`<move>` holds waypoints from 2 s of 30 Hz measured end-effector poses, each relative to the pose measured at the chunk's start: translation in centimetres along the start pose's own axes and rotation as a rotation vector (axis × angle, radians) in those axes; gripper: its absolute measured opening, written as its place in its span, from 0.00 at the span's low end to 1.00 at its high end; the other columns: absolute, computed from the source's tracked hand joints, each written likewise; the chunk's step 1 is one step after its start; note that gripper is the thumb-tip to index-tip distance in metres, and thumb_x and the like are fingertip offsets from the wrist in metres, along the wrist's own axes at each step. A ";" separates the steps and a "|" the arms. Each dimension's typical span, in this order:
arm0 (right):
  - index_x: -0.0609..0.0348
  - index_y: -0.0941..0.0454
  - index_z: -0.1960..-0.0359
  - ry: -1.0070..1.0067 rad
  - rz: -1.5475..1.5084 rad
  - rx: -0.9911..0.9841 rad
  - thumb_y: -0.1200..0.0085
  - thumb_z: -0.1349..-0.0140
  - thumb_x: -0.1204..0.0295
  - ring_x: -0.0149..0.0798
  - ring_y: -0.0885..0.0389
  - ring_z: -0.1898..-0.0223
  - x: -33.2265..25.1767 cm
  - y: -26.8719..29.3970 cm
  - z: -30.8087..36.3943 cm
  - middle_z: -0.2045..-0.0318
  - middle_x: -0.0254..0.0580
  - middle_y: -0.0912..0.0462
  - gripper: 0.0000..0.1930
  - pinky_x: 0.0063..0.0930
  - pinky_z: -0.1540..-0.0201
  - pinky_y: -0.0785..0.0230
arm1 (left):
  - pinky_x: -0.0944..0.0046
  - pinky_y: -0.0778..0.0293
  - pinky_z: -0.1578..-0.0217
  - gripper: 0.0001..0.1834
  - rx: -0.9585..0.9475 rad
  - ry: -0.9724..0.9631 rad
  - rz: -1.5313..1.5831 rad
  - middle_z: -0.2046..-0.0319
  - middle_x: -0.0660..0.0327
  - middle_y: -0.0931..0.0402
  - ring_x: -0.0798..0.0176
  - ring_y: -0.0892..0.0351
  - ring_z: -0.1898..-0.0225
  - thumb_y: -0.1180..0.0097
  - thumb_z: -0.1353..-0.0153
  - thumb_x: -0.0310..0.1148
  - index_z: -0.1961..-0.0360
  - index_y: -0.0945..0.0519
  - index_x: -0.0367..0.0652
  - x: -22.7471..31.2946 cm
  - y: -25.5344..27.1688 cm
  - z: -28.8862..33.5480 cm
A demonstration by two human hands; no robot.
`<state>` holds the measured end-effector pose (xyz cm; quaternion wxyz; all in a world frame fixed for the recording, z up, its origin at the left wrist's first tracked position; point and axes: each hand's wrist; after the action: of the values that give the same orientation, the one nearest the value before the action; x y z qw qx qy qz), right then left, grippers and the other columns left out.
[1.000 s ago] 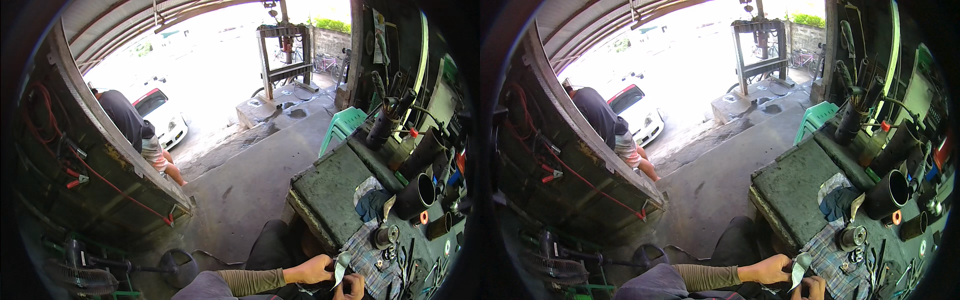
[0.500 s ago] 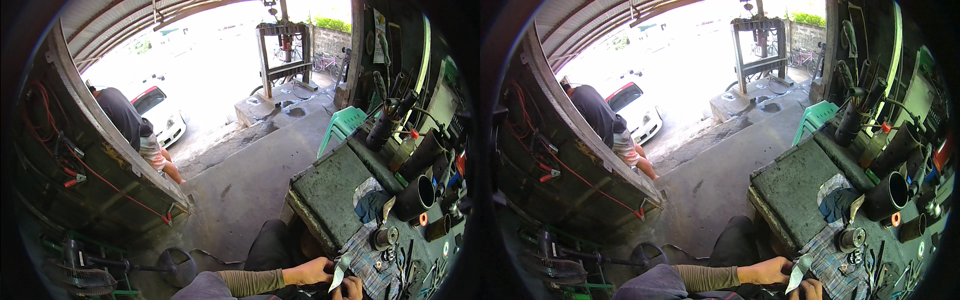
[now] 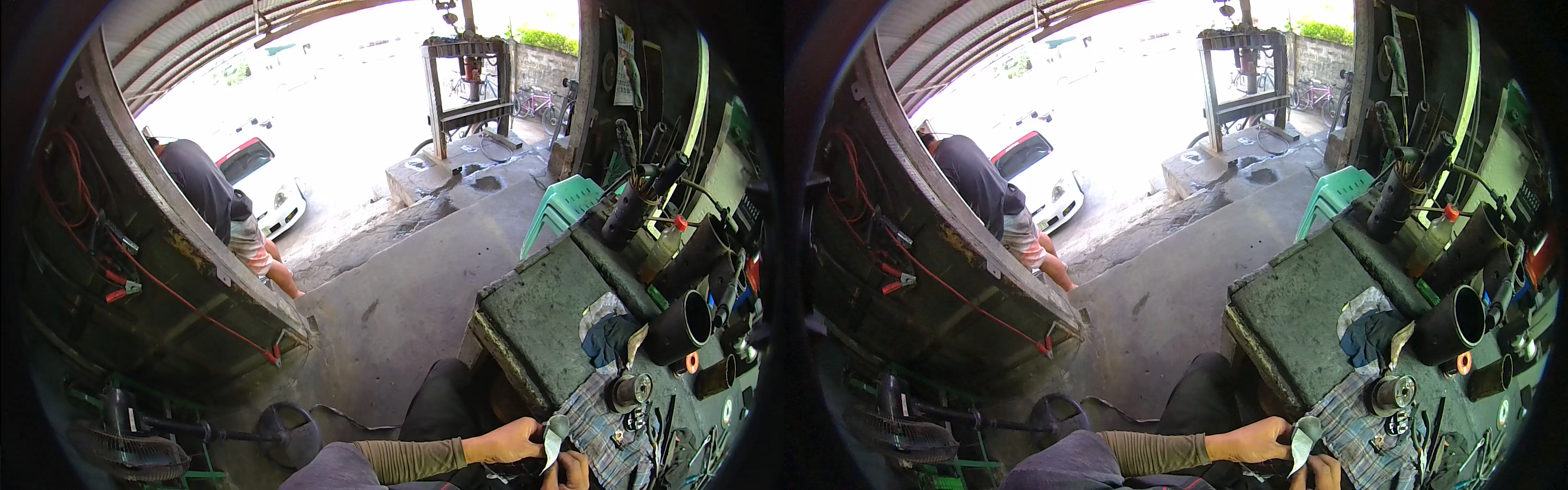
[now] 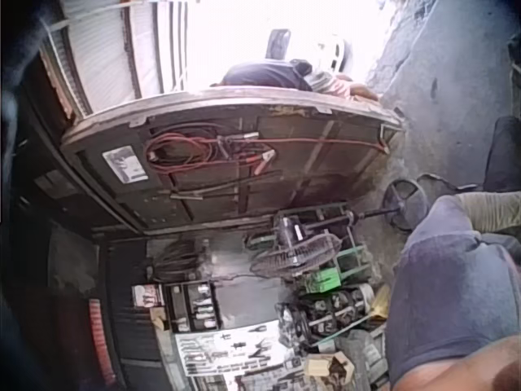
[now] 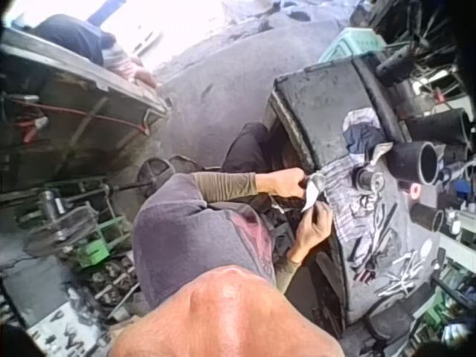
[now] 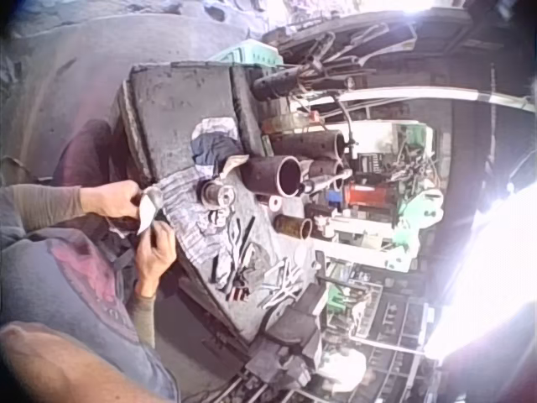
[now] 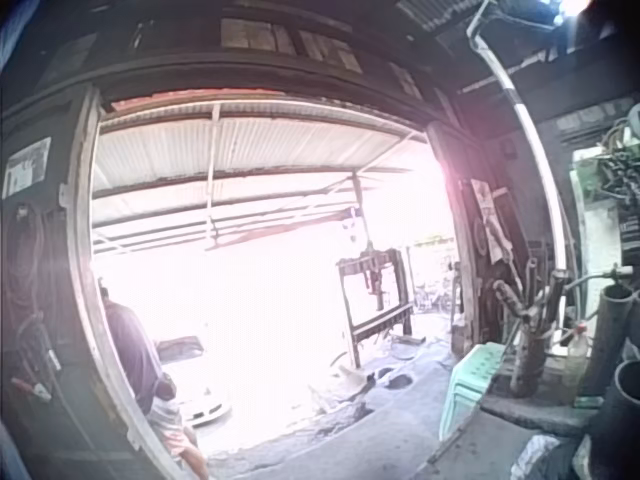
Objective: The person retrieves a small cylindrical mechanical component from a shelf and places it on a workbench. They wipe the component with a cloth, then use pliers to manipulate a small metal piece, repeatedly bending and adjusting it. The person continues to handle the component and tools on the bench throughout the clip.
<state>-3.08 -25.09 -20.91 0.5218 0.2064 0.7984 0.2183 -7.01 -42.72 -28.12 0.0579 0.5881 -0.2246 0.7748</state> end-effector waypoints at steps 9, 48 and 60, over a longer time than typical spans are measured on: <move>0.66 0.15 0.59 0.084 0.161 -0.010 0.35 0.41 0.86 0.54 0.14 0.59 -0.4 0.0 -0.3 0.60 0.51 0.15 0.09 0.41 0.53 0.21 | 0.66 0.25 0.58 0.15 -0.021 -0.023 0.016 0.65 0.67 0.15 0.76 0.25 0.62 0.29 0.34 0.35 0.56 0.13 0.31 0.5 0.0 0.3; 0.67 0.17 0.61 -0.134 -0.030 0.000 0.37 0.39 0.86 0.46 0.17 0.62 -0.2 -0.3 0.3 0.64 0.46 0.17 0.06 0.35 0.56 0.24 | 0.67 0.25 0.61 0.14 -0.025 -0.010 0.051 0.67 0.69 0.16 0.76 0.24 0.65 0.29 0.33 0.35 0.58 0.13 0.32 0.3 -0.4 0.2; 0.69 0.17 0.60 -0.221 -0.315 0.015 0.39 0.35 0.86 0.36 0.19 0.59 1.6 -0.4 1.0 0.60 0.40 0.17 0.04 0.29 0.56 0.25 | 0.68 0.22 0.57 0.12 -0.102 0.029 0.288 0.60 0.66 0.12 0.73 0.19 0.62 0.30 0.32 0.30 0.53 0.12 0.34 -2.4 -0.6 -0.8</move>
<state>-2.83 -24.37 -22.66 0.6324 0.1055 0.7603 0.1038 -6.82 -41.47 -30.34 -0.0207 0.5348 -0.3449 0.7711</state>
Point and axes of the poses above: each hand's wrist, its own z-axis away from the middle knuckle, its own y-axis out of the back of the hand, x = y × z
